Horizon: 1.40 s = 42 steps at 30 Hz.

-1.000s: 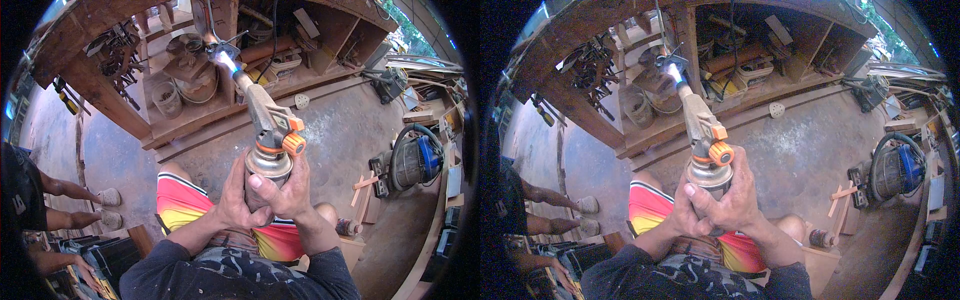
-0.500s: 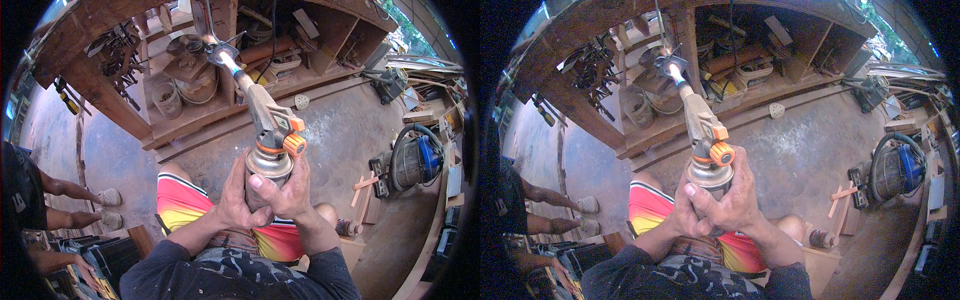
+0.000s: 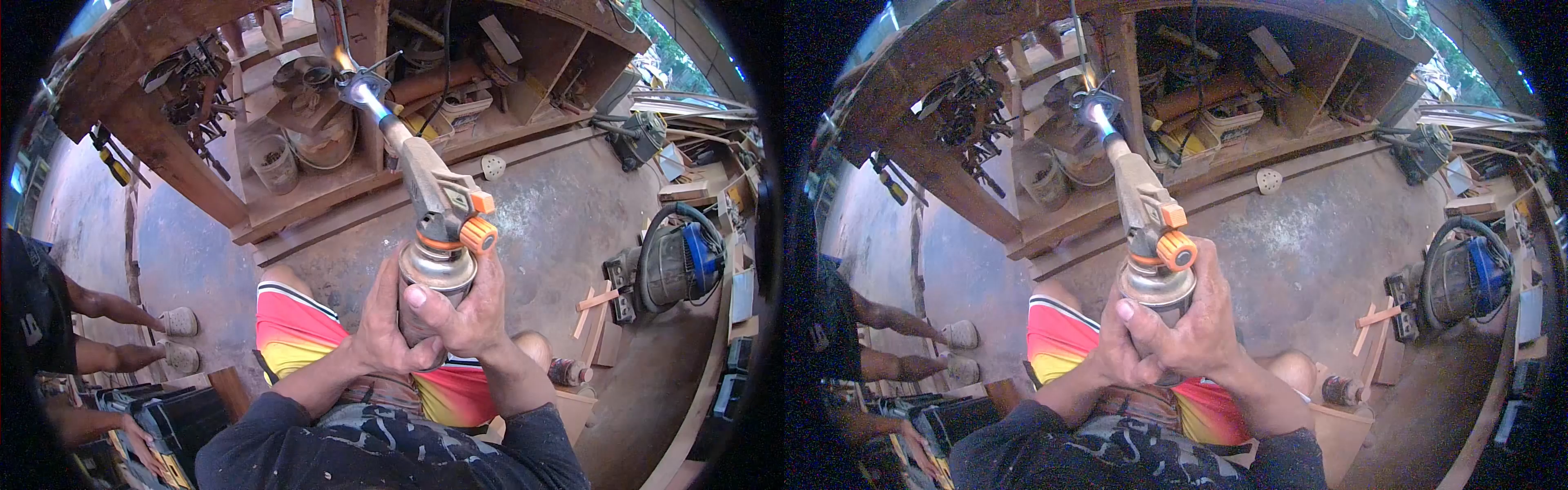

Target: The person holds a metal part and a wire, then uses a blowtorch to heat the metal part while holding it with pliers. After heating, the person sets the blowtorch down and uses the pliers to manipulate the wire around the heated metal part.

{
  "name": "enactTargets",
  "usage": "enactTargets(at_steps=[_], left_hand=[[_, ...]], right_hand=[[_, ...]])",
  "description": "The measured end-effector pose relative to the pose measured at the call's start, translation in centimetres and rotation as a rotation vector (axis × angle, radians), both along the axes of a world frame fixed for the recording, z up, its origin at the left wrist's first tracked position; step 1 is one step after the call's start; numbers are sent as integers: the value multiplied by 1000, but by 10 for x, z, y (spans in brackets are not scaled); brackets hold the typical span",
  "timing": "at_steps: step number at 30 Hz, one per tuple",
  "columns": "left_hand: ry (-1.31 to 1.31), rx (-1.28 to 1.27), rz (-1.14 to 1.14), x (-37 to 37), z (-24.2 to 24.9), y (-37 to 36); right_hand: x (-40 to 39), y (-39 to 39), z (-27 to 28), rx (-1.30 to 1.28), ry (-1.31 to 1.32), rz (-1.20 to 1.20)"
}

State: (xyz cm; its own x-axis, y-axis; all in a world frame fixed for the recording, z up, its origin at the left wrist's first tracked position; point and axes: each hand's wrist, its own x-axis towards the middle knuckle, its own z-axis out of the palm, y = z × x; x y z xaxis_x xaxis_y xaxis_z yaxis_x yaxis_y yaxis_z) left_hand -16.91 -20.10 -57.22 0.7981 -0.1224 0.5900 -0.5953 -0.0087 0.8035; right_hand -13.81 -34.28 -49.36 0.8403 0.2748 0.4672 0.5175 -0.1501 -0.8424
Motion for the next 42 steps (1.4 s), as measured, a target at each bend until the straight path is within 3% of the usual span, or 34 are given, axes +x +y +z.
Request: enactTargets(at_steps=[42], left_hand=[[6,-14,-21,3,4,1]], right_hand=[[2,1,4,-23,-48,-13]])
